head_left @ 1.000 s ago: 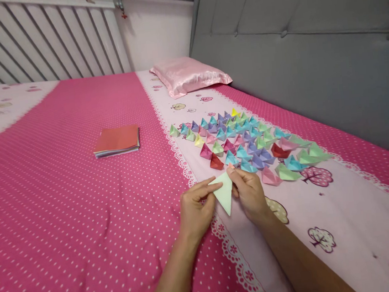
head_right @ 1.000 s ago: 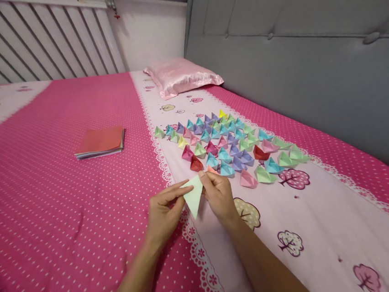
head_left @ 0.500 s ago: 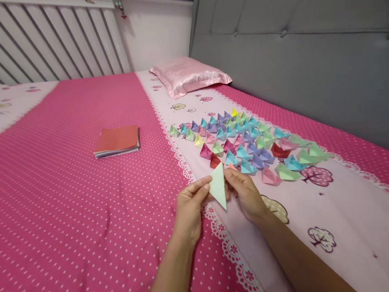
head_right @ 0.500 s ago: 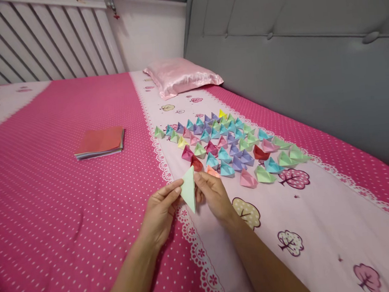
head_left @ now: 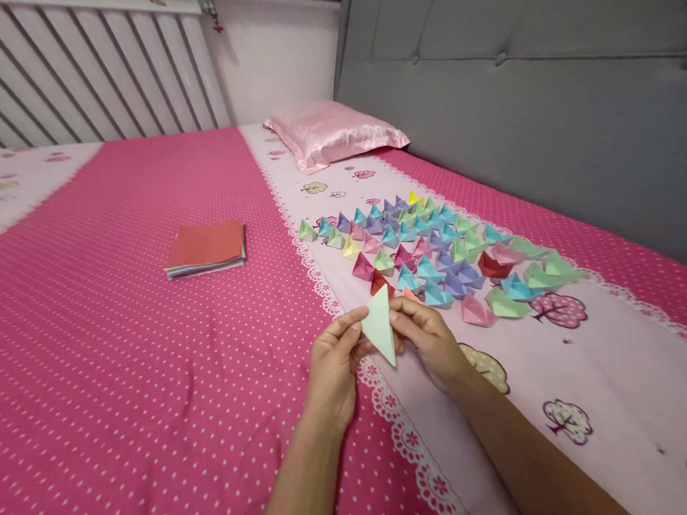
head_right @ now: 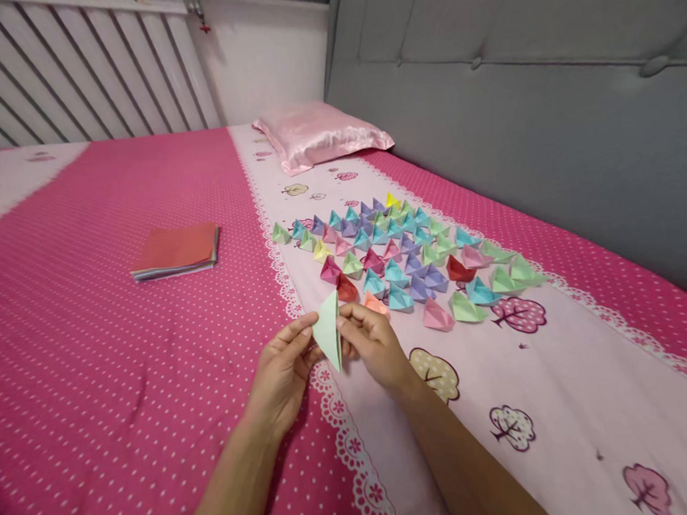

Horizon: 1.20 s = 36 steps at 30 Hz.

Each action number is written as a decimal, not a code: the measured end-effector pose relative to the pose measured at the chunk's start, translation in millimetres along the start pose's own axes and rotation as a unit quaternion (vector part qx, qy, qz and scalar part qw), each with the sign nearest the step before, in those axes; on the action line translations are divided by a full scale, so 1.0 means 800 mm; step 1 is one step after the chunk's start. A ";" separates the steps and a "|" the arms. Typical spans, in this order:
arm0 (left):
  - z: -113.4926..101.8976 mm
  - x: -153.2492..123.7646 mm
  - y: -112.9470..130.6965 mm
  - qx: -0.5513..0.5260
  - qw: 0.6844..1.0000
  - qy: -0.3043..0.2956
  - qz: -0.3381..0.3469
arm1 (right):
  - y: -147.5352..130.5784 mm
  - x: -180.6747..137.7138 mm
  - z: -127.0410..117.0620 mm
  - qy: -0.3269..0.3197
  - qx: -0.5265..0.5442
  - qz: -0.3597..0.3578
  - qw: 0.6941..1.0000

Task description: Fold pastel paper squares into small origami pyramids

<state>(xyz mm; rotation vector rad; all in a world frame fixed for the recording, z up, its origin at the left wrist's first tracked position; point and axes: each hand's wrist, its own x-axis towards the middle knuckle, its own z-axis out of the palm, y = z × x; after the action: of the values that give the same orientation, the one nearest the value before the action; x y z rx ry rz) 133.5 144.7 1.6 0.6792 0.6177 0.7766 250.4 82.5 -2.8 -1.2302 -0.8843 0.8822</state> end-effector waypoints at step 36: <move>0.017 -0.014 0.001 -0.174 0.979 -0.065 -0.087 | -0.009 -0.005 -0.005 -0.012 -0.346 -0.191 0.919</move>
<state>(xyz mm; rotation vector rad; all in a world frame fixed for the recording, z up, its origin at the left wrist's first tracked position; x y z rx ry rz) 136.9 132.3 13.4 0.3464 0.4023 0.6506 252.7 76.6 3.5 -1.5633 -1.4710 0.2596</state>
